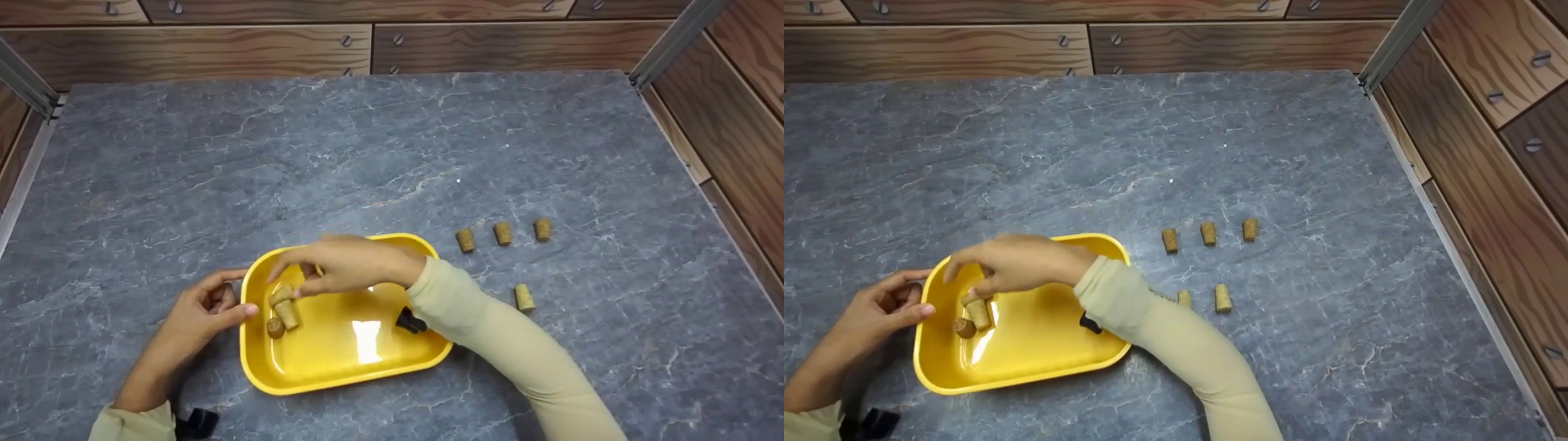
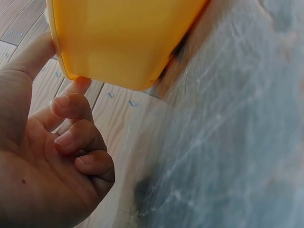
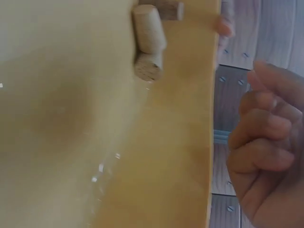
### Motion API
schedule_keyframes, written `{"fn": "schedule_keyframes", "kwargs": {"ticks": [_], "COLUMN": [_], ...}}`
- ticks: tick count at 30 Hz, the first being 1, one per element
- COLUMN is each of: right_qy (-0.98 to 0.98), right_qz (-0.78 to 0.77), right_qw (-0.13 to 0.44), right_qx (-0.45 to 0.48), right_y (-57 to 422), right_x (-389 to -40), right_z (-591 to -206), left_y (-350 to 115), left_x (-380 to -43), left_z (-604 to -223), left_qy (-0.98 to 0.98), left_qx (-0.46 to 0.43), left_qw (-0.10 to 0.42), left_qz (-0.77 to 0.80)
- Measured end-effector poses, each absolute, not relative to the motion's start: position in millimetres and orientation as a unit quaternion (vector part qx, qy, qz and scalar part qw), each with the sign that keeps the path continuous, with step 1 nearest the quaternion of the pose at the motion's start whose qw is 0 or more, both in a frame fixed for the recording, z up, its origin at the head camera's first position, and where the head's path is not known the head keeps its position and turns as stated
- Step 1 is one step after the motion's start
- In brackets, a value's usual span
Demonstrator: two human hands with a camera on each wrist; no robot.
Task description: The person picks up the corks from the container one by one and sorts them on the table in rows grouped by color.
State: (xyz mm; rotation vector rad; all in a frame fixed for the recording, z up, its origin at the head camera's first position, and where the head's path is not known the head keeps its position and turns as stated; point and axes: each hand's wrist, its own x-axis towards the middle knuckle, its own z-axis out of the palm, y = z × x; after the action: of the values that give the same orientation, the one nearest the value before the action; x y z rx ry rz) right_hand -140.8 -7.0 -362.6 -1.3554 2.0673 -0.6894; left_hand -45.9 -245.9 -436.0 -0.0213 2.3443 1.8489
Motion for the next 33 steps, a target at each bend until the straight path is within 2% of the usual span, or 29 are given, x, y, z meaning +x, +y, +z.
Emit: {"fn": "schedule_keyframes", "kwargs": {"ticks": [3,13,33], "right_qy": [0.769,0.794,0.795], "right_qz": [-0.213,-0.113,-0.094], "right_qw": [0.302,0.299,0.292], "right_qx": [-0.522,-0.516,-0.524], "right_y": [-14.0,-29.6,-43.0], "right_x": [-138.1,-127.8,-119.0], "right_z": [-367.4,-376.7,-390.4], "left_y": [-245.9,-244.4,-245.2], "left_x": [-45.6,-46.4,-45.6], "left_z": [-436.0,-434.3,-434.9], "left_qy": [0.782,0.785,0.789], "left_qx": [-0.012,-0.005,-0.016], "left_qw": [0.078,0.072,0.075], "left_qz": [0.618,0.615,0.61]}}
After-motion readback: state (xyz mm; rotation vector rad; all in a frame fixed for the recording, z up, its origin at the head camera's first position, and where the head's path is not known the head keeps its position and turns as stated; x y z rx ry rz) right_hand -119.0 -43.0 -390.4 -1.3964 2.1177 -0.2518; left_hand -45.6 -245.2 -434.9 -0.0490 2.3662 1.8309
